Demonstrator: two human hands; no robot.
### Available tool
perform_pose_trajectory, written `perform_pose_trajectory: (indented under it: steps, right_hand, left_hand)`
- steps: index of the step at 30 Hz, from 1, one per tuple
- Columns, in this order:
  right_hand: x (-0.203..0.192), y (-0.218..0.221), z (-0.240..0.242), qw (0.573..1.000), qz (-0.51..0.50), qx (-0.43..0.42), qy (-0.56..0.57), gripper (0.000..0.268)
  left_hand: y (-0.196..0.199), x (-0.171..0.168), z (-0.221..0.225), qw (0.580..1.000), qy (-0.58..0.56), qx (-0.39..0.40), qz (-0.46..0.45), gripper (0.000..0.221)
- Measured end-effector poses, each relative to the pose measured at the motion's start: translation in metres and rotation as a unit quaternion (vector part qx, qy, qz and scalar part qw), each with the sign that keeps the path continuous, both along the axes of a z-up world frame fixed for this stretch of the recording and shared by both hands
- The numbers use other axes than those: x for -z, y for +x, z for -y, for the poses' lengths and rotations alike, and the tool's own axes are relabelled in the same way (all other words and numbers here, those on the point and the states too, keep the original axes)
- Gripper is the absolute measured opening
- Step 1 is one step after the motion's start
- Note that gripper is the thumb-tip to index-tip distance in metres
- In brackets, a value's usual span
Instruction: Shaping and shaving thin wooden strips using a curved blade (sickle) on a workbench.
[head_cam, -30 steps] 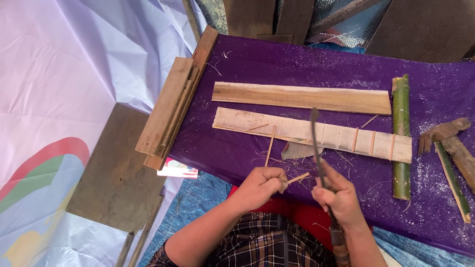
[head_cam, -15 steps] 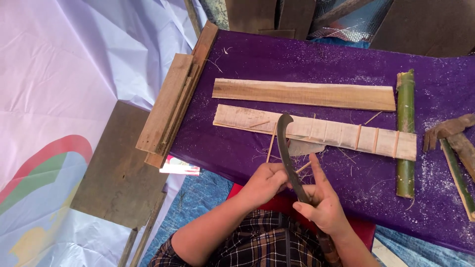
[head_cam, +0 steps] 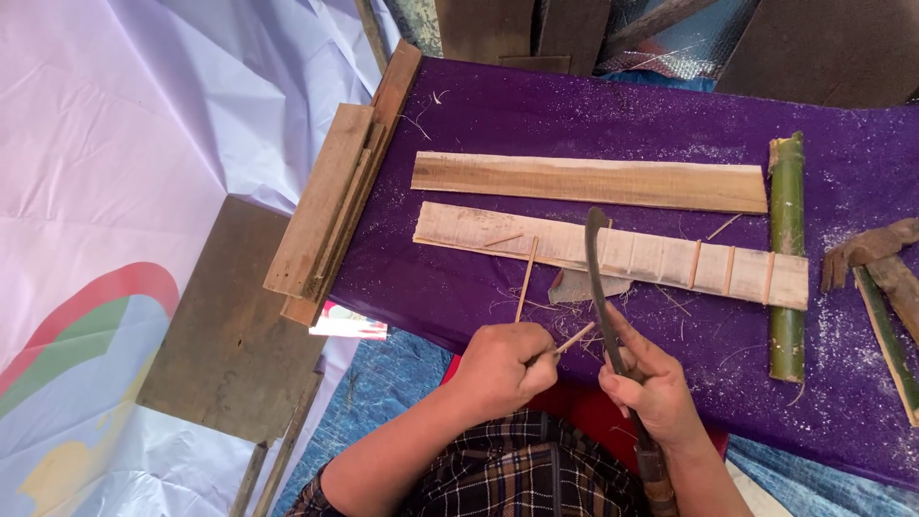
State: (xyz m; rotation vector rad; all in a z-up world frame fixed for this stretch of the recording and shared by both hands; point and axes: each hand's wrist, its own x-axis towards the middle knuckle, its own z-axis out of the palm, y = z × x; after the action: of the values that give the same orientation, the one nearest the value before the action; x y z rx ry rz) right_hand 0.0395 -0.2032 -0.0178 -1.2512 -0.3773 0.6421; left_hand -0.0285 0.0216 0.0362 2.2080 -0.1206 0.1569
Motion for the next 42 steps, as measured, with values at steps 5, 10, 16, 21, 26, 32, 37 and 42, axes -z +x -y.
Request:
perform_pose_trajectory:
  steps: [5,10,16,21,26,32,37,42]
  right_hand:
    - [-0.014,-0.005,-0.01,0.986,-0.065,-0.073,0.134,0.088]
    - [-0.011,-0.002,-0.01,0.98,-0.07,-0.085,0.169,0.082]
    - [-0.011,0.0,-0.006,0.981,-0.058,-0.071,0.169,0.08]
    - [-0.006,-0.002,-0.006,0.984,-0.055,-0.064,0.157,0.081]
    - [-0.014,-0.004,-0.012,0.985,-0.054,-0.069,0.15,0.078]
    - [-0.012,0.008,0.02,0.98,-0.05,-0.031,0.19,0.076]
    - [-0.017,0.014,0.057,0.964,-0.06,0.023,0.259,0.075]
    - [-0.009,0.015,0.09,0.955,-0.062,0.107,0.269,0.081]
  left_hand:
    - [0.009,0.001,0.0,0.994,0.068,-0.004,0.081,0.015]
    - [0.011,-0.005,0.003,0.995,0.058,0.005,0.086,0.016]
    - [0.011,-0.004,0.011,0.995,-0.091,-0.039,0.008,0.012]
    - [0.014,-0.019,0.016,0.972,-0.209,-0.093,0.043,0.009]
    - [0.03,0.002,0.026,0.909,-0.394,-0.131,0.027,0.002]
    - [0.066,0.008,0.033,0.88,-0.448,-0.125,-0.098,0.006]
    - [0.127,-0.008,0.043,0.948,-0.257,-0.077,-0.17,0.026]
    - [0.185,0.006,0.057,0.974,-0.082,-0.051,-0.207,0.008]
